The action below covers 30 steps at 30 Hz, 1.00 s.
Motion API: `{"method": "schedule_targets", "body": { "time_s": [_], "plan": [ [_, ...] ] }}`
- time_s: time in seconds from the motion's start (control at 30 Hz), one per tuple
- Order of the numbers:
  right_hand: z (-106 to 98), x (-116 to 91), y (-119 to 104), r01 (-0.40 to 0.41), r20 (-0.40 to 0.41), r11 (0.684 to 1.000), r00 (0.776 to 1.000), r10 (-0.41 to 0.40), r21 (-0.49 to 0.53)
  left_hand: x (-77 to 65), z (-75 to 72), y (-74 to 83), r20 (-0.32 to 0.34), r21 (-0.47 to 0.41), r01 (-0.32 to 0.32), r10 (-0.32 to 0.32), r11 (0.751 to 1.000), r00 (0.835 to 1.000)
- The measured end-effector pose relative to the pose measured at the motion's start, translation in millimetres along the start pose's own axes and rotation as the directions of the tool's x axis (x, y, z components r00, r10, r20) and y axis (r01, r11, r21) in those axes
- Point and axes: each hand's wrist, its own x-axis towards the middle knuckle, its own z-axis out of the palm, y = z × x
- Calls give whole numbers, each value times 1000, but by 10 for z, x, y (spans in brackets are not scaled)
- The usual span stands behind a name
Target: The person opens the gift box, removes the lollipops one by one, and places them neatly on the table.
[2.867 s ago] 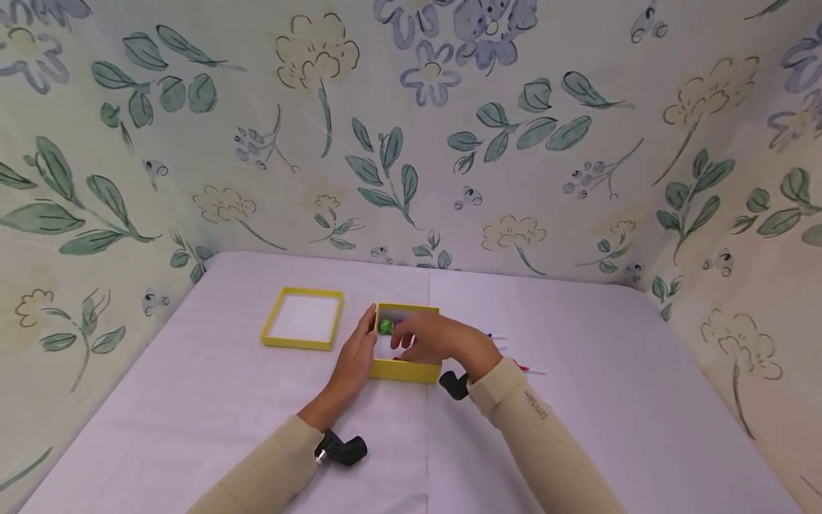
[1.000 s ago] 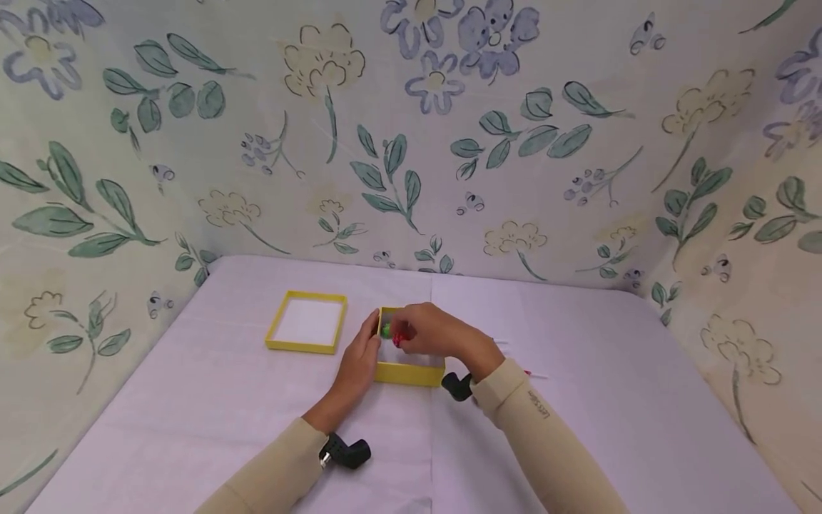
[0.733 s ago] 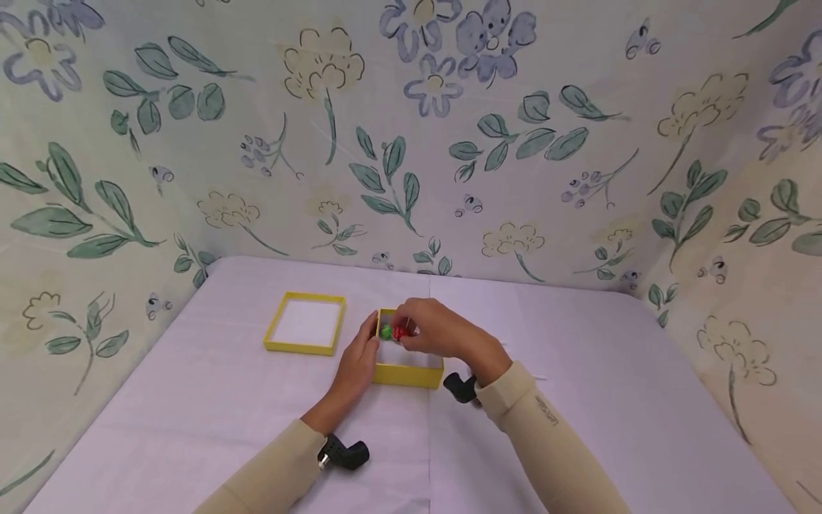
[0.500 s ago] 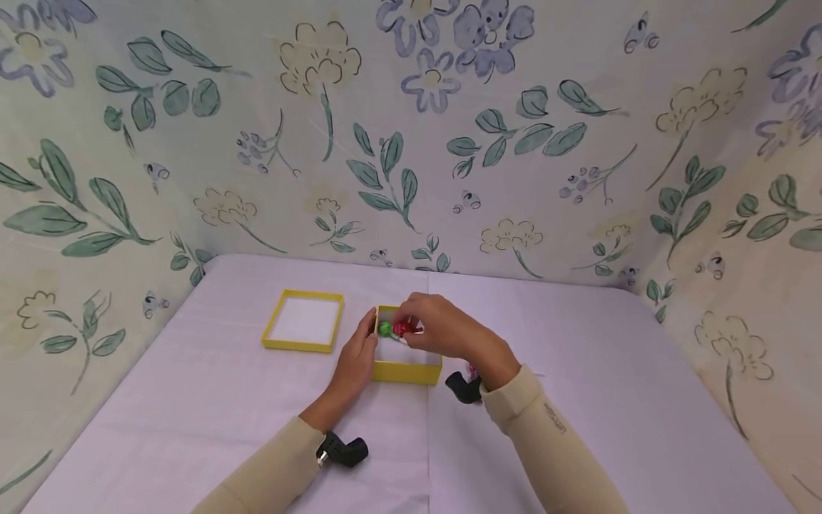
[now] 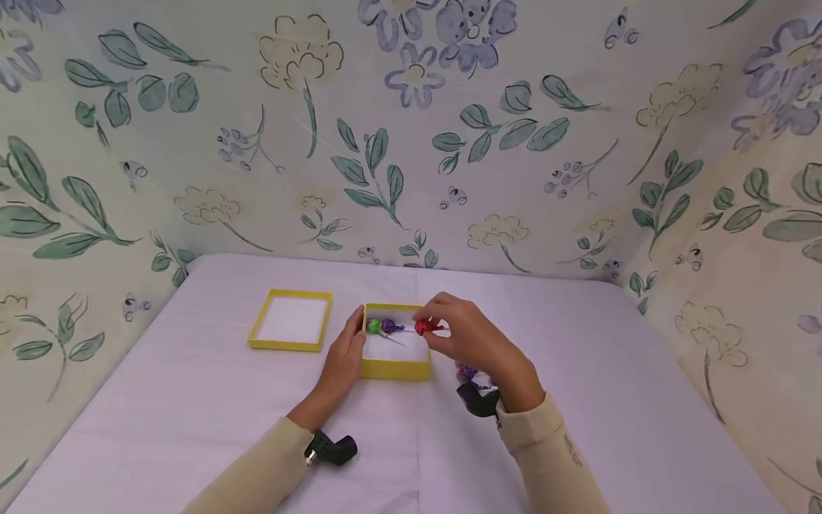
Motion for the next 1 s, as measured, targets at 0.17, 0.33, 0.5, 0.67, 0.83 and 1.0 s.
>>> {"method": "schedule_targets", "body": {
  "time_s": [0.17, 0.33, 0.5, 0.67, 0.83, 1.0],
  "plan": [
    [-74, -172, 101, -14, -83, 1000, 996, 13, -12, 8, -15, 6, 23, -15, -2, 2, 1000, 1000],
    [-116, -313, 228, -46, -121, 999, 992, 43, -26, -2, -15, -7, 11, 6, 9, -9, 1000, 1000],
    [-144, -355, 330, -75, -154, 996, 986, 67, -47, 18, -14, -20, 7, 6, -7, 7, 1000, 1000],
    [-137, -421, 429, -126, -150, 990, 982, 115, -62, 17, 11, -30, 20, -2, -10, 10, 1000, 1000],
    [-150, -455, 555, -140, -143, 989, 981, 131, -54, 7, 1, 3, 22, 6, 3, -3, 1000, 1000],
    [-139, -446, 661, -150, -142, 987, 980, 141, -59, 15, -31, 16, 19, 8, 16, -16, 1000, 1000]
  ]
}}
